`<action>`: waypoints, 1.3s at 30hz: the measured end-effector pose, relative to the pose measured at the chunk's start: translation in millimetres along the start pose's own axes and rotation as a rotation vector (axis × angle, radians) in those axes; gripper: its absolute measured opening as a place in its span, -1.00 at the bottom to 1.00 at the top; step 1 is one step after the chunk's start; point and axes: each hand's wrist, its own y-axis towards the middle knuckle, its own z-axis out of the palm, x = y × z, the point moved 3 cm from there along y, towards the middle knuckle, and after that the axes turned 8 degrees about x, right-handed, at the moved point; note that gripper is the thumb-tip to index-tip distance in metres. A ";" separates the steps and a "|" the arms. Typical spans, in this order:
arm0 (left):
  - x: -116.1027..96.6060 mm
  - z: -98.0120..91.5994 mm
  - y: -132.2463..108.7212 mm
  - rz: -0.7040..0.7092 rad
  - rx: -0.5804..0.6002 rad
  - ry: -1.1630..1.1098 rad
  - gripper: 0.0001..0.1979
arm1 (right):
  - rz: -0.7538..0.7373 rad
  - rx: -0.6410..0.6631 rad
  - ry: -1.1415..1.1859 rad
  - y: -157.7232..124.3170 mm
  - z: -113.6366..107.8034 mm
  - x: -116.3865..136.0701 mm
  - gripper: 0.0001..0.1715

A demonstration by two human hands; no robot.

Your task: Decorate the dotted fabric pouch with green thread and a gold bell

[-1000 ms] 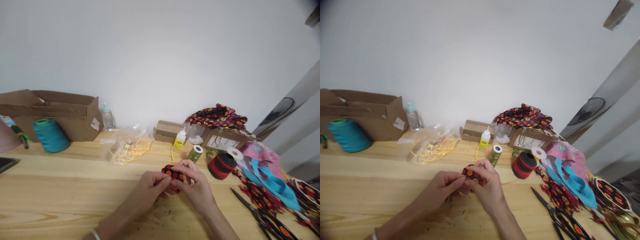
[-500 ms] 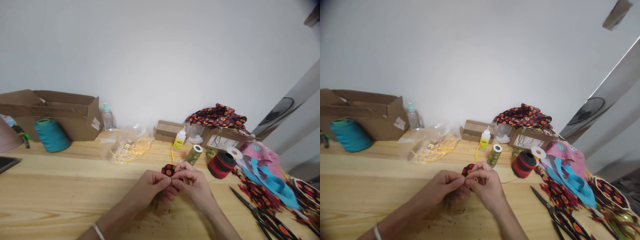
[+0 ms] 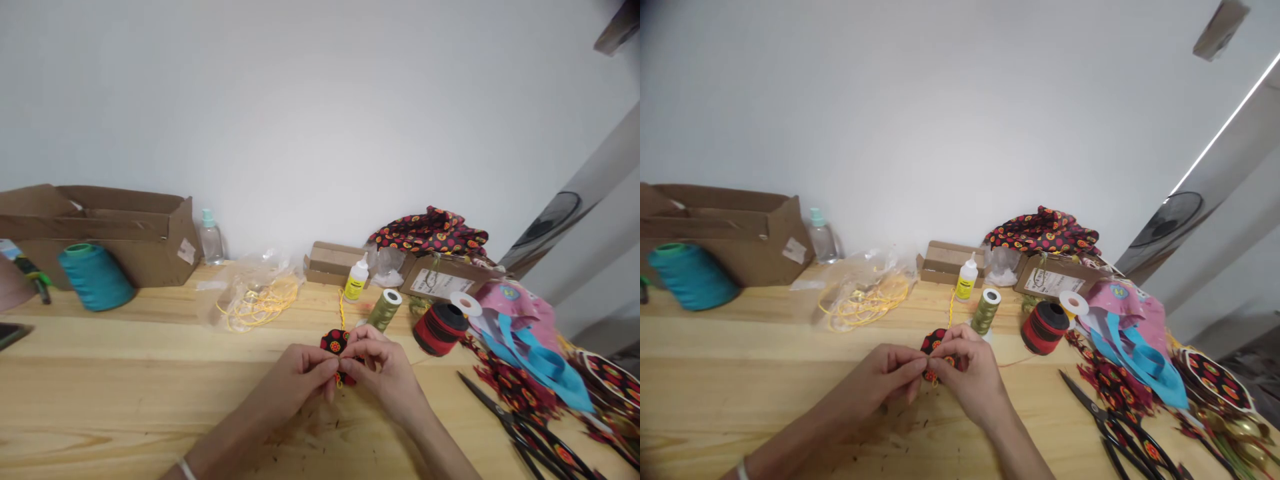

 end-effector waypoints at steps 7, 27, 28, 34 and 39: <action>-2.9 0.7 0.3 0.009 -0.033 0.028 -0.58 | 0.041 0.091 0.218 1.2 0.0 -6.0 -0.83; 3.5 9.5 3.7 -0.042 0.013 -0.193 -0.60 | 0.117 0.097 0.464 0.6 11.4 -16.6 -0.79; 3.2 9.4 4.0 -0.042 0.008 -0.218 -0.61 | 0.114 0.093 0.437 0.4 10.9 -13.9 -0.79; 1.4 9.1 2.4 -0.060 0.016 -0.302 -0.66 | 0.021 0.122 0.152 -0.6 3.7 1.3 -0.83; -0.1 9.2 -1.1 -0.103 0.022 -0.311 -0.70 | 0.007 0.167 0.067 -2.0 2.2 -2.1 -0.86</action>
